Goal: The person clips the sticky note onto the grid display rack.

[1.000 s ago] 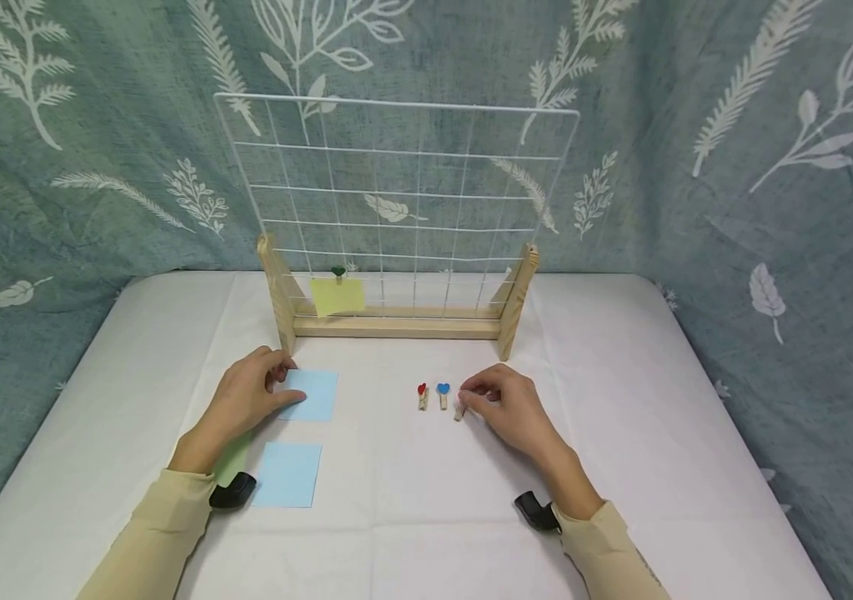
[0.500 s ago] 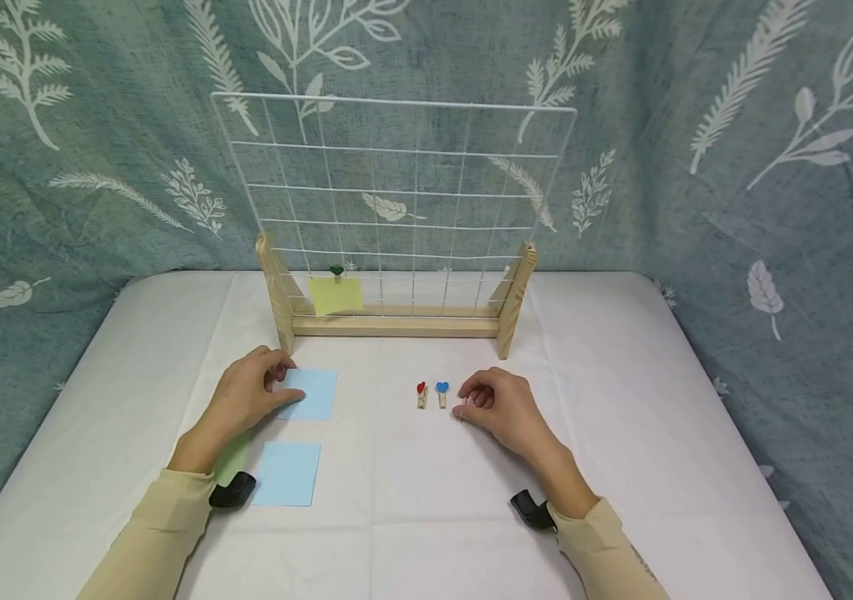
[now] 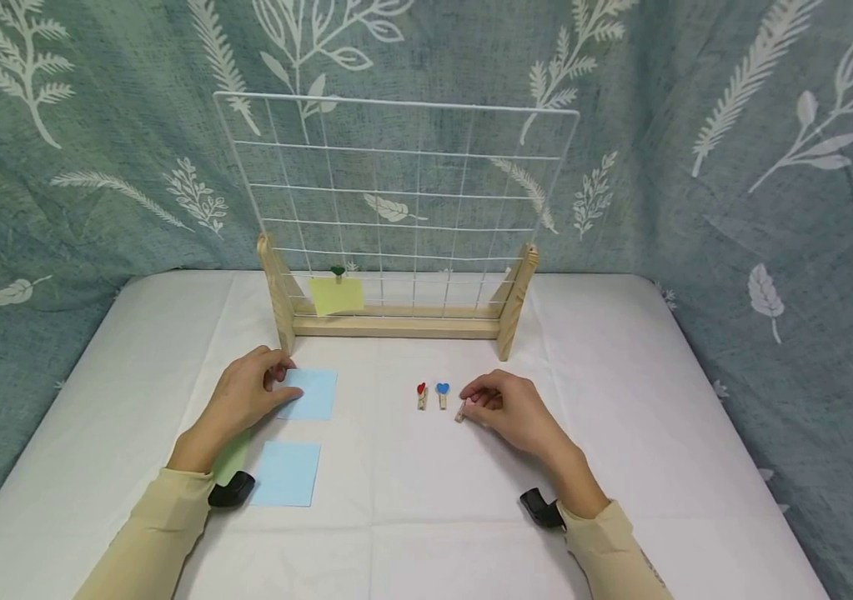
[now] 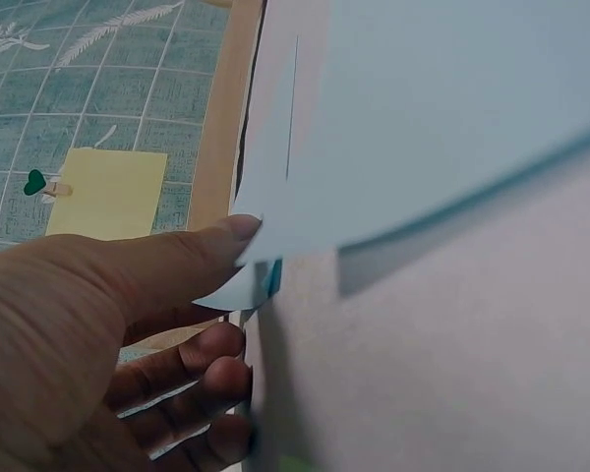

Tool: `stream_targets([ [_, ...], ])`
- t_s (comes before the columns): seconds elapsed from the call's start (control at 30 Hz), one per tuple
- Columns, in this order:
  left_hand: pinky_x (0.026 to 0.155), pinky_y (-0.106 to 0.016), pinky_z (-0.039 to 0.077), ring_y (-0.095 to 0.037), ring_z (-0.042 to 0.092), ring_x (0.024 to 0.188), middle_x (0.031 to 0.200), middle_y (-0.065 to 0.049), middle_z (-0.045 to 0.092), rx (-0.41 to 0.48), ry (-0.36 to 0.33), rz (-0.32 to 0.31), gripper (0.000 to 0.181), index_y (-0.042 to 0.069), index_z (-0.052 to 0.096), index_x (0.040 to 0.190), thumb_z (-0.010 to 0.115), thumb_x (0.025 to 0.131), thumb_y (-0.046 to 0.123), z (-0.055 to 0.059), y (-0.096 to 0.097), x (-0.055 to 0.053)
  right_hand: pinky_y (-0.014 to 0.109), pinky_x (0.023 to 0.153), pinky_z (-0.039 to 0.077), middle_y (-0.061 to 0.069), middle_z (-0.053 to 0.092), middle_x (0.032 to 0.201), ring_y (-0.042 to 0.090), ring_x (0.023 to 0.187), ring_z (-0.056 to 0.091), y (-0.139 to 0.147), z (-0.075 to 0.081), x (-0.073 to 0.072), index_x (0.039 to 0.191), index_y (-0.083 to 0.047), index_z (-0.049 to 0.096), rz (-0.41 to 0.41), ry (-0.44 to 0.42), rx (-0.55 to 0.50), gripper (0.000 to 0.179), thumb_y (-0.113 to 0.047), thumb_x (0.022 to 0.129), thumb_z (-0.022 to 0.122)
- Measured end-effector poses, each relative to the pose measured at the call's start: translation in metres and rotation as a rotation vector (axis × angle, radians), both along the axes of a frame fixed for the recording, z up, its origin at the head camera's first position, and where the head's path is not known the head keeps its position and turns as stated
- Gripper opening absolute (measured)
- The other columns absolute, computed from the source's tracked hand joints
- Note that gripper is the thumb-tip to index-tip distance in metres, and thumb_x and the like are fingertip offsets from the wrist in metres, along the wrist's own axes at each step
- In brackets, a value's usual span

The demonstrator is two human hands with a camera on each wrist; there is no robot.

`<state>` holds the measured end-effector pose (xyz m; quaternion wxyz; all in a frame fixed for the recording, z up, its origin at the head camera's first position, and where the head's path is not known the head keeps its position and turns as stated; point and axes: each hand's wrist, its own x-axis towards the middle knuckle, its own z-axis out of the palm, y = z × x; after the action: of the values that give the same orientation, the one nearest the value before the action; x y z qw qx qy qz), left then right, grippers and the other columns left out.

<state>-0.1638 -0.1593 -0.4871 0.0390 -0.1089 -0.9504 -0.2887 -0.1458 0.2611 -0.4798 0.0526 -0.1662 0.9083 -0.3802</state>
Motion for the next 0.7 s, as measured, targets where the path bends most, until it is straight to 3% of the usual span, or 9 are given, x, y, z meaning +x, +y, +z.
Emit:
stream_targets([
  [0.43,0.067,-0.032,0.040,-0.017,0.050,0.072,0.087,-0.004,0.062,-0.003,0.017,0.000,0.030,0.007,0.073,0.102,0.091,0.082,0.017,-0.0012,-0.0002,-0.0002,0.024,0.074,0.053,0.001,0.068,0.092,0.012,0.082,0.062,0.0004,-0.0030,-0.0030,0.098,-0.011,0.074,0.064,0.047,0.003,0.012,-0.008,0.091,0.082],
  [0.7,0.069,-0.034,0.045,-0.017,0.056,0.073,0.084,-0.004,0.066,-0.015,0.059,0.004,0.017,0.005,0.073,0.094,0.087,0.085,0.008,-0.0010,0.0000,-0.0008,0.024,0.075,0.059,-0.005,0.074,0.091,0.010,0.082,0.071,0.0012,0.0013,-0.0040,0.100,-0.015,0.074,-0.017,0.052,0.006,0.014,-0.013,0.091,0.084],
])
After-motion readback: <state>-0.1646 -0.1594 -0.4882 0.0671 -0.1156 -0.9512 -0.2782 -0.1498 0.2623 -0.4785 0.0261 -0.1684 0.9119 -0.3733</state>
